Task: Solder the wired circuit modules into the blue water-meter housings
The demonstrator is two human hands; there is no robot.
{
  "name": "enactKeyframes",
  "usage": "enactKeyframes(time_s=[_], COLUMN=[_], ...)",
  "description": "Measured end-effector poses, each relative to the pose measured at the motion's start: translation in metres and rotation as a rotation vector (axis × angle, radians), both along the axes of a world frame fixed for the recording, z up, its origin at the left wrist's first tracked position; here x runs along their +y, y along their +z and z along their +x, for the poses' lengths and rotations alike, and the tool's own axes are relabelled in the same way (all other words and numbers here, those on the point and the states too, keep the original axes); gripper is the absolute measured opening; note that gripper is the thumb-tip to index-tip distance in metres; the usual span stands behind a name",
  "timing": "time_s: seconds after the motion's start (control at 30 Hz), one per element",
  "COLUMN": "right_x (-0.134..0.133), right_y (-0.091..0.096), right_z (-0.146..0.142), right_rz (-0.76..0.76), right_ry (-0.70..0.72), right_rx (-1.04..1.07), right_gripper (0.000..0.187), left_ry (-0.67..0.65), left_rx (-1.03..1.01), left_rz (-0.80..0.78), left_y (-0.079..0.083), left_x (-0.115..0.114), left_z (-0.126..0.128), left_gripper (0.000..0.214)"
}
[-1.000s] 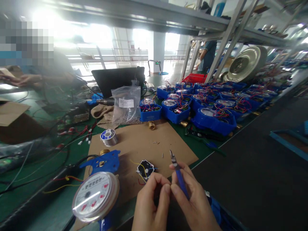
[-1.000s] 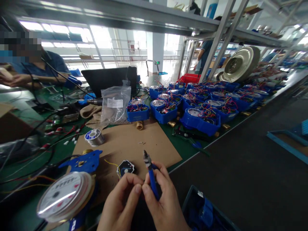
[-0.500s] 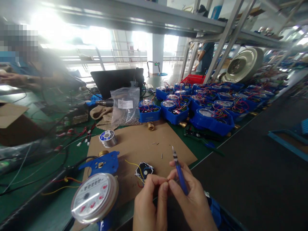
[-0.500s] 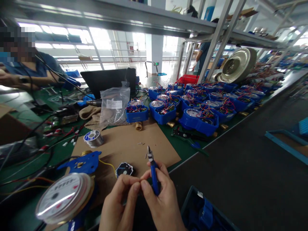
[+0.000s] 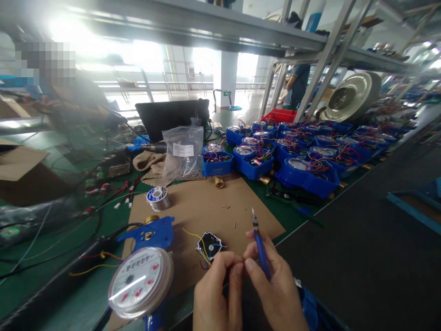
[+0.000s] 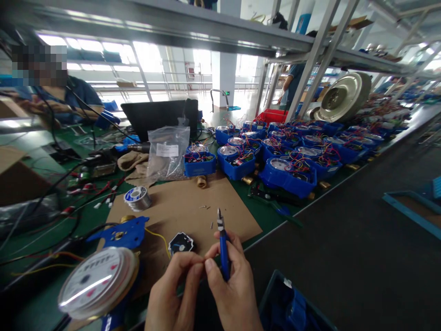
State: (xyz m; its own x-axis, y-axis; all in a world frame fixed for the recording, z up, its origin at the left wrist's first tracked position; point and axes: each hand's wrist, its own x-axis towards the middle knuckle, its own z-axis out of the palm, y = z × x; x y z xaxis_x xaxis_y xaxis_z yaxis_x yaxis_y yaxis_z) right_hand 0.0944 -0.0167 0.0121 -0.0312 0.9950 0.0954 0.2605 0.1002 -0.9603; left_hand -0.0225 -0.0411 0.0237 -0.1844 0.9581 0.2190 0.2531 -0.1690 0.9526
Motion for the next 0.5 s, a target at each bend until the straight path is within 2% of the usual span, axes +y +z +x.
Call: enactKeyframes(time_s=[0.23, 0.33, 0.5], right_x=[-0.0001, 0.0002, 0.0014], right_y=[0.0021, 0.0052, 0.0026], right_z=[-0.0033, -0.0076, -0.0096], right_rz=[0.026, 0.044, 0.062], right_ry=[0.003, -0.04, -0.065], right_rx=[0.027, 0.036, 0.043], right_gripper=[0.014, 0.013, 0.013], left_ry=[0.016, 0.055, 0.074], left_rx=[0.067, 0.066, -0.026], left_rz=[0.054, 0.069, -0.044], left_y=[0.0, 0.0008, 0.0014], left_x=[-0.0013, -0.0019, -0.0023], left_z=[0.0039, 0.0065, 0.0075], left_gripper=[0.015, 0.015, 0.021])
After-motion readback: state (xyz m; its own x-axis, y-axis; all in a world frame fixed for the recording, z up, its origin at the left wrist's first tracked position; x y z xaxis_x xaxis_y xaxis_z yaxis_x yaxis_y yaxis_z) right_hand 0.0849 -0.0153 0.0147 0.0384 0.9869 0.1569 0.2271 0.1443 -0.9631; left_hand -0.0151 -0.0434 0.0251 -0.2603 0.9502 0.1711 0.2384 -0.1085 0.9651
